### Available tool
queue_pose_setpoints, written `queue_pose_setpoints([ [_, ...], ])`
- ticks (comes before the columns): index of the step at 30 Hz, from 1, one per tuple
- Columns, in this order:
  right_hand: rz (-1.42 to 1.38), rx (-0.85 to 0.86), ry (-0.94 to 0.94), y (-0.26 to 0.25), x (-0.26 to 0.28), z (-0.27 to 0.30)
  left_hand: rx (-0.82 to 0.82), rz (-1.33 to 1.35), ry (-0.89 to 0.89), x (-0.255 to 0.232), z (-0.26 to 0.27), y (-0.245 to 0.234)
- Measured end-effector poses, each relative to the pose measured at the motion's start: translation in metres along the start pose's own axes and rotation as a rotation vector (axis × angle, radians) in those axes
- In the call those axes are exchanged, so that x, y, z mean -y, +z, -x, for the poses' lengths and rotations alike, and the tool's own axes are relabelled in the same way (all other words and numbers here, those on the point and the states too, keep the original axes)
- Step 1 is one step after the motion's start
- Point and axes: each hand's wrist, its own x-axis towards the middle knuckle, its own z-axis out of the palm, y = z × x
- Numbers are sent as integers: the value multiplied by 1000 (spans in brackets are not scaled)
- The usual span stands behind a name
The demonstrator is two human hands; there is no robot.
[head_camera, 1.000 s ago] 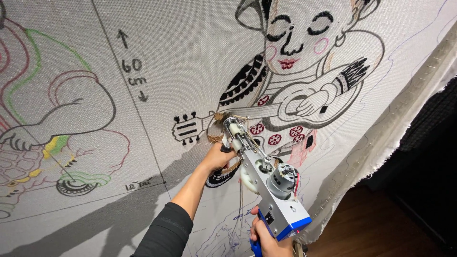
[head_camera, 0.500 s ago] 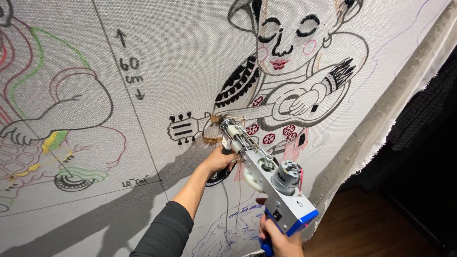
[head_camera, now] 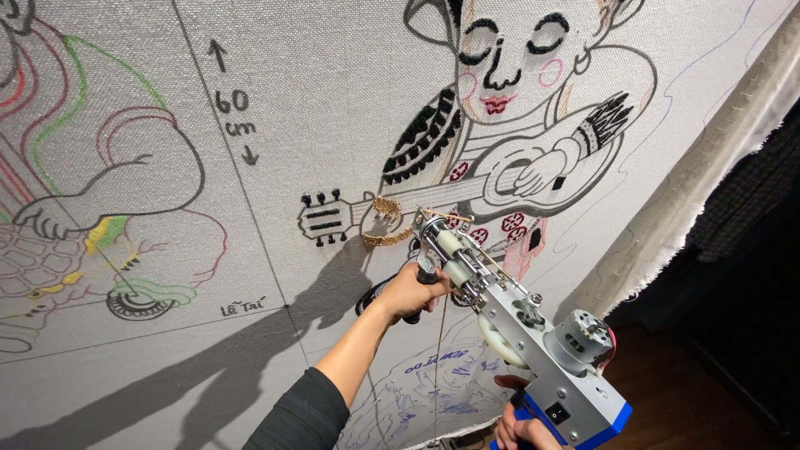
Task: The person uses a tufting gun to create a character design on a large rug frame.
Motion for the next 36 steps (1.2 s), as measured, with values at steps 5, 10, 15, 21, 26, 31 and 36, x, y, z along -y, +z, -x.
queue_pose_setpoints([
  [5,-91,301,86,39,20,16,-8,-79,2,5,9,-4],
  [10,55,-161,87,62,13,30,-10,-98,-5,-3,28,-4],
  [15,30,-171,94,71,9,32,-1,-54,0,6,30,-9],
  [21,-5,-184,95,77,9,30,14,-16,-6,21,23,-18],
  [26,-22,-193,109,79,7,27,2,-58,-46,8,33,-18],
  [31,-32,-193,120,76,2,25,2,-44,-31,18,29,-23],
  [36,-31,-161,110,60,-13,21,-9,-39,-16,26,26,-26],
])
